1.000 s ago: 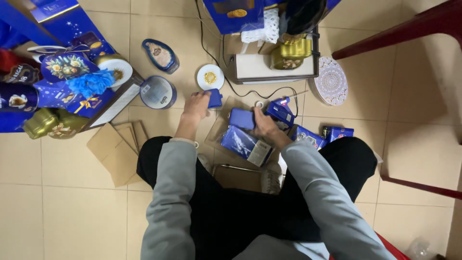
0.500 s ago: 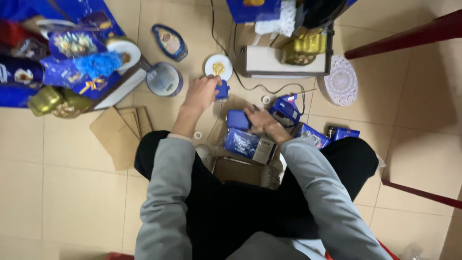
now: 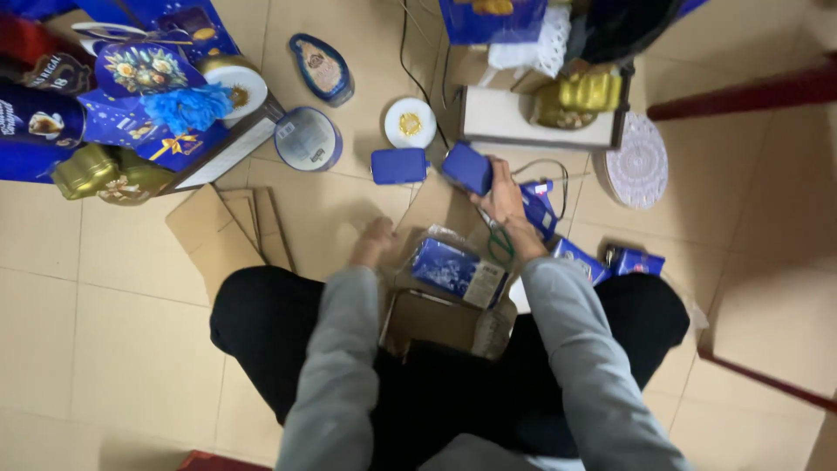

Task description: Assembling and preparing gift hampers by arranging boxes, bottles, and decorative items using tape and glue

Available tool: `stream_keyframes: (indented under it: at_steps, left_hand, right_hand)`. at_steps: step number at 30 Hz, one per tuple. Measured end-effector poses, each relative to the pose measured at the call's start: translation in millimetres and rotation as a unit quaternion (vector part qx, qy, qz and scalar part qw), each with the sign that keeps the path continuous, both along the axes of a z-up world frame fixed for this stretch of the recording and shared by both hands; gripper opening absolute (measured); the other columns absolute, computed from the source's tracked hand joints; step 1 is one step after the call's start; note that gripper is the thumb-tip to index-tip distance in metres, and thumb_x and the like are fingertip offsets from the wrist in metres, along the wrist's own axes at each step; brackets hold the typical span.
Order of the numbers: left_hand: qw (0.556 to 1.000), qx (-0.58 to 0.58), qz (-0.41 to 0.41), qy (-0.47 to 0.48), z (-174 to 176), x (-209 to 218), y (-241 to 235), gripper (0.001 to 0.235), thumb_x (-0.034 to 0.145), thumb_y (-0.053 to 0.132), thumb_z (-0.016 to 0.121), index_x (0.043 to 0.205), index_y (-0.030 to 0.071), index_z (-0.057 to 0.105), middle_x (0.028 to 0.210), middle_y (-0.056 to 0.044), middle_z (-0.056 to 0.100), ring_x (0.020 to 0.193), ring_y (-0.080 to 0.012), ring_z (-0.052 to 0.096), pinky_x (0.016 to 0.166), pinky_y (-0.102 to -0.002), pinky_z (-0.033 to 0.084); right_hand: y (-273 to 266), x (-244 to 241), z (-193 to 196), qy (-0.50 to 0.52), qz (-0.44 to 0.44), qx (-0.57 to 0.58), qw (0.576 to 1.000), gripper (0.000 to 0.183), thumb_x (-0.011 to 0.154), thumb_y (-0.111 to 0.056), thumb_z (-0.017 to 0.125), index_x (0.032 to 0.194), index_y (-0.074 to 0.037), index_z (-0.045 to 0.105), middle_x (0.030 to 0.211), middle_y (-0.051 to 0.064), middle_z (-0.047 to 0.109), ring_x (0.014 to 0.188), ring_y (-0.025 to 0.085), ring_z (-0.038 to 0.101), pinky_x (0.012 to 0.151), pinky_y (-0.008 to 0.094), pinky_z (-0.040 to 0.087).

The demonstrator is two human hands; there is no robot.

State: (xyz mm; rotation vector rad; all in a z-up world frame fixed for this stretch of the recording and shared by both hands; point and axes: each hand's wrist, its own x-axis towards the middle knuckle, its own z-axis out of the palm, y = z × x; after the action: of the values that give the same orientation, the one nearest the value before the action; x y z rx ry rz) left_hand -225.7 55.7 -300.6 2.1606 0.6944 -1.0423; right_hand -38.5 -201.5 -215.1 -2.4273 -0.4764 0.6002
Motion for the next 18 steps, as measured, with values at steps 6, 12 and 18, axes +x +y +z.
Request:
stream_keyframes:
  at_steps: [6,12,18]
  left_hand:
    - [0.999,-0.026,0.022,-0.005,-1.2,-5.4,-43.2,0.059,0.102,0.017,0.057,0.155,0.002,0.039,0.164,-0.026,0.028,0.143,-0.0539,0.04,0.11,-0.065,0.047]
    - [0.994,0.012,0.108,0.022,-9.1,9.1,-58.8,0.075,0.095,0.044,0.043,0.158,0.007,0.026,0.148,-0.021,0.05,0.133,-0.0462,0.054,0.106,-0.068,0.044]
    - [0.96,0.006,0.049,-0.276,-91.1,-22.7,-71.2,0.042,0.084,0.023,0.059,0.105,-0.009,0.075,0.104,-0.033,0.071,0.107,-0.0507,0.066,0.092,-0.056,0.053]
  right_hand:
    - [13.9,0.4,15.0,-0.037,0.025,0.047,0.998,0.098,0.075,-0.009,0.083,0.157,-0.011,0.03,0.154,0.02,0.033,0.142,0.054,0.038,0.12,0.062,0.039]
    - [31.4,-30.1,-9.3,-0.374,0.113,0.09,0.916,0.063,0.086,-0.023,0.077,0.144,-0.011,0.054,0.141,0.019,0.05,0.137,0.04,0.049,0.115,0.054,0.038]
    - [32.9,-53.2,-7.2,-0.338,0.211,0.093,0.913,0.038,0.095,-0.024,0.066,0.132,-0.017,0.058,0.128,0.008,0.057,0.126,0.029,0.059,0.104,0.043,0.05]
